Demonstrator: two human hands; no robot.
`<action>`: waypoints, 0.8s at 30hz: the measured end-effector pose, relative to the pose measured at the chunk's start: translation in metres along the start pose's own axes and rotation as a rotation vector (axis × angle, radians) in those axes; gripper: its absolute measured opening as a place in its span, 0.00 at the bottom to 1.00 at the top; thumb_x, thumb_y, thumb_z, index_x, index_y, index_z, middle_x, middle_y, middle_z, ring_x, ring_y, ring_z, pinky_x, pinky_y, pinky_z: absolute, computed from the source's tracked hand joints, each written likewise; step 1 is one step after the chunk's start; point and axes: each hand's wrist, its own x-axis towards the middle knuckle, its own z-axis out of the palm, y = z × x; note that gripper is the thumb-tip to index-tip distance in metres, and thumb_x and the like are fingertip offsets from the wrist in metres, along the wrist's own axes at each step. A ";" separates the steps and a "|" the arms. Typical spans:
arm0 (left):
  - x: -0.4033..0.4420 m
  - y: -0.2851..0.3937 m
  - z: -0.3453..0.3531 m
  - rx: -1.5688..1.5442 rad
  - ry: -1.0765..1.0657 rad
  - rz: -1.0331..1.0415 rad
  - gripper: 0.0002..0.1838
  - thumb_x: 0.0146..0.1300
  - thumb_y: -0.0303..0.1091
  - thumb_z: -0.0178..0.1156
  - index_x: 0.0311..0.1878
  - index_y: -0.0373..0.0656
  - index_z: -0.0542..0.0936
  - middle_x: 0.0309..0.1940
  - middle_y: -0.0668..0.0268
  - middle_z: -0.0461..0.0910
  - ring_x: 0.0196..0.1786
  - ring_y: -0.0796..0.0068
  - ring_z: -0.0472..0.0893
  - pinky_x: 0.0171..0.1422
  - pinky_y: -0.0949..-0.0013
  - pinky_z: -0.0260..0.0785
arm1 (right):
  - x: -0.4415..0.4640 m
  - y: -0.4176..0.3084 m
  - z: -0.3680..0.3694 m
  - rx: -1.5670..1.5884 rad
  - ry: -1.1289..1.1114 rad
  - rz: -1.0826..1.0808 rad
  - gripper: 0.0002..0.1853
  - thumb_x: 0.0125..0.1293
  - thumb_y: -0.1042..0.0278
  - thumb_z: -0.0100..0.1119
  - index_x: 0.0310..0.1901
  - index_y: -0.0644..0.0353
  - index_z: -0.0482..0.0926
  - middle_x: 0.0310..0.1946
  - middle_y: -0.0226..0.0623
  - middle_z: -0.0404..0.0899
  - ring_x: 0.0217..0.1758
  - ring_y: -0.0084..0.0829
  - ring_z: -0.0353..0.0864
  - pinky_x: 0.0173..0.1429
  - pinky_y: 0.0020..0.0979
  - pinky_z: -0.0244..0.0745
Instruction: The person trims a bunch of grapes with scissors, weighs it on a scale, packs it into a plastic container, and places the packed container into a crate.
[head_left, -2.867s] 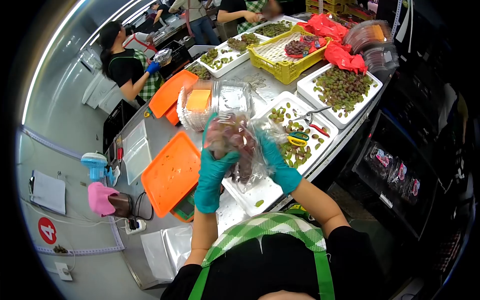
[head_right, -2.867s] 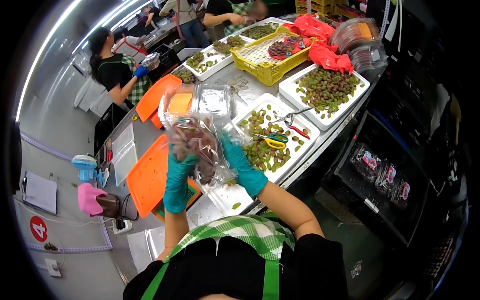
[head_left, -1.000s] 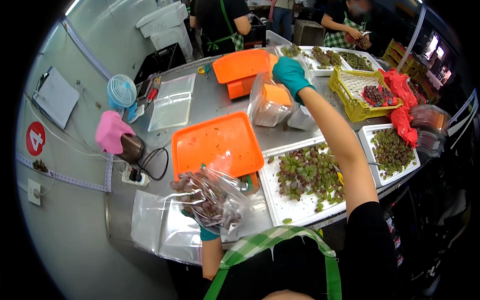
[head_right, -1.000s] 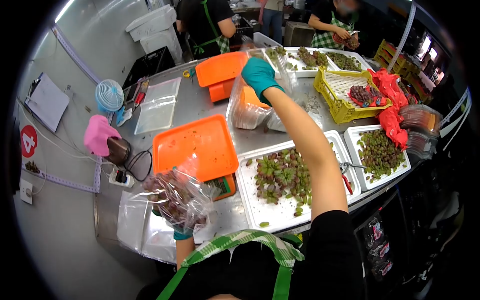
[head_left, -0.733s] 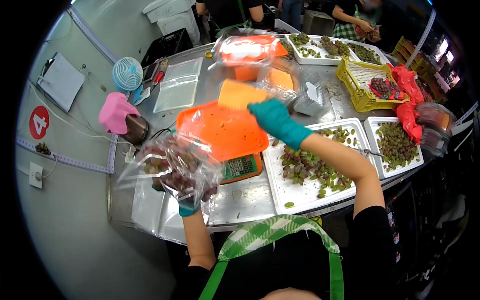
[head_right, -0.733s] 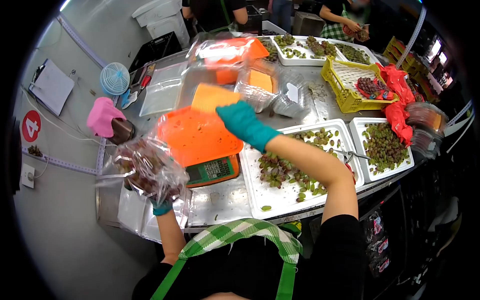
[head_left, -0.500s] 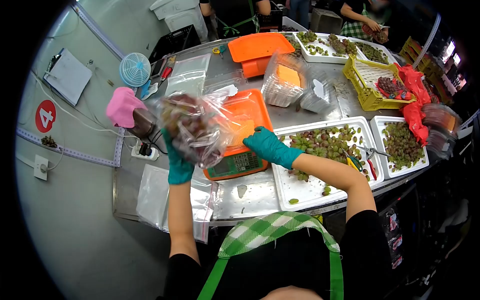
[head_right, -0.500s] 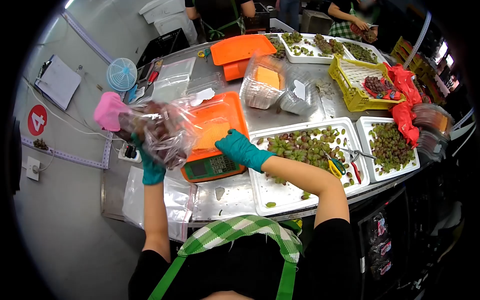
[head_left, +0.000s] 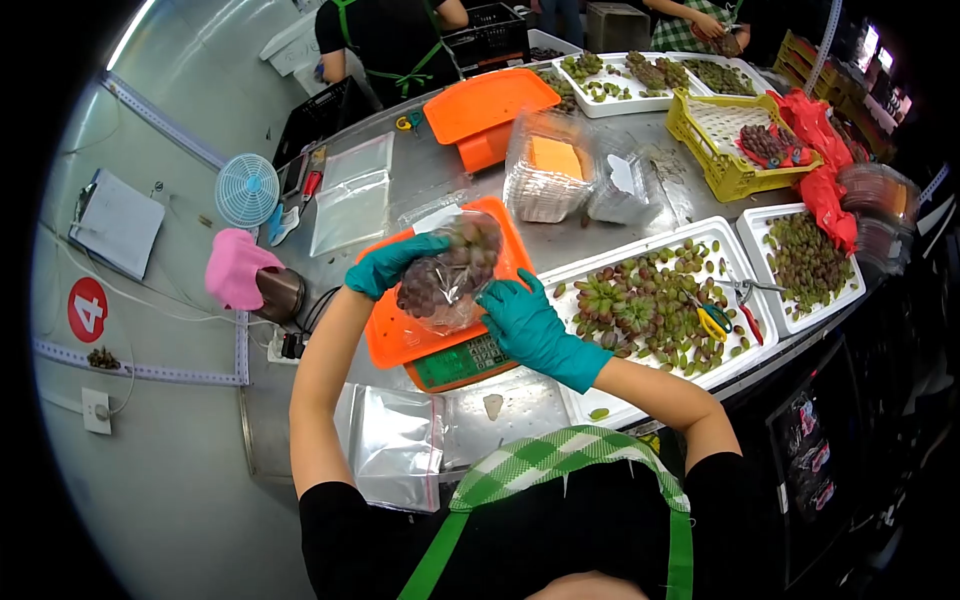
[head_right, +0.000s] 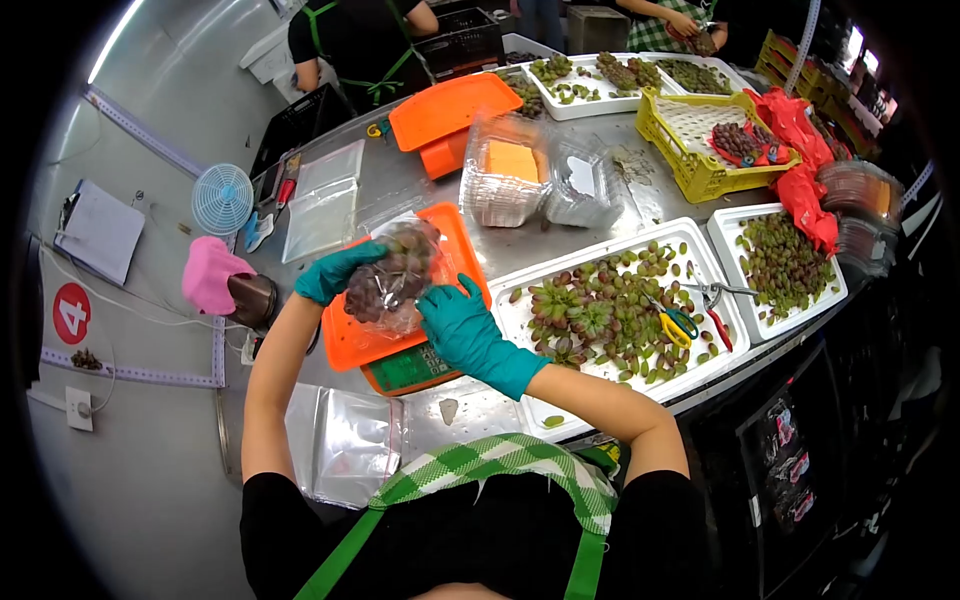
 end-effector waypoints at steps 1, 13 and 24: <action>0.004 0.000 0.002 0.082 -0.028 -0.040 0.26 0.58 0.39 0.54 0.57 0.35 0.64 0.49 0.60 0.73 0.49 0.69 0.74 0.56 0.67 0.65 | -0.004 0.001 0.006 -0.018 -0.029 0.016 0.17 0.52 0.68 0.52 0.46 0.57 0.70 0.40 0.35 0.69 0.49 0.36 0.67 0.61 0.46 0.49; 0.029 -0.013 -0.023 0.584 -0.242 -0.095 0.33 0.49 0.33 0.64 0.59 0.41 0.63 0.55 0.67 0.67 0.55 0.77 0.66 0.62 0.72 0.56 | -0.009 0.012 0.005 0.092 -0.068 -0.052 0.14 0.55 0.67 0.53 0.45 0.50 0.72 0.39 0.32 0.73 0.45 0.32 0.72 0.61 0.42 0.53; -0.037 -0.055 0.001 0.566 0.550 0.516 0.27 0.52 0.35 0.61 0.56 0.41 0.67 0.49 0.62 0.72 0.51 0.73 0.70 0.54 0.69 0.62 | 0.004 0.004 -0.018 0.208 0.063 0.005 0.12 0.53 0.69 0.55 0.41 0.53 0.75 0.29 0.35 0.74 0.39 0.33 0.74 0.45 0.36 0.68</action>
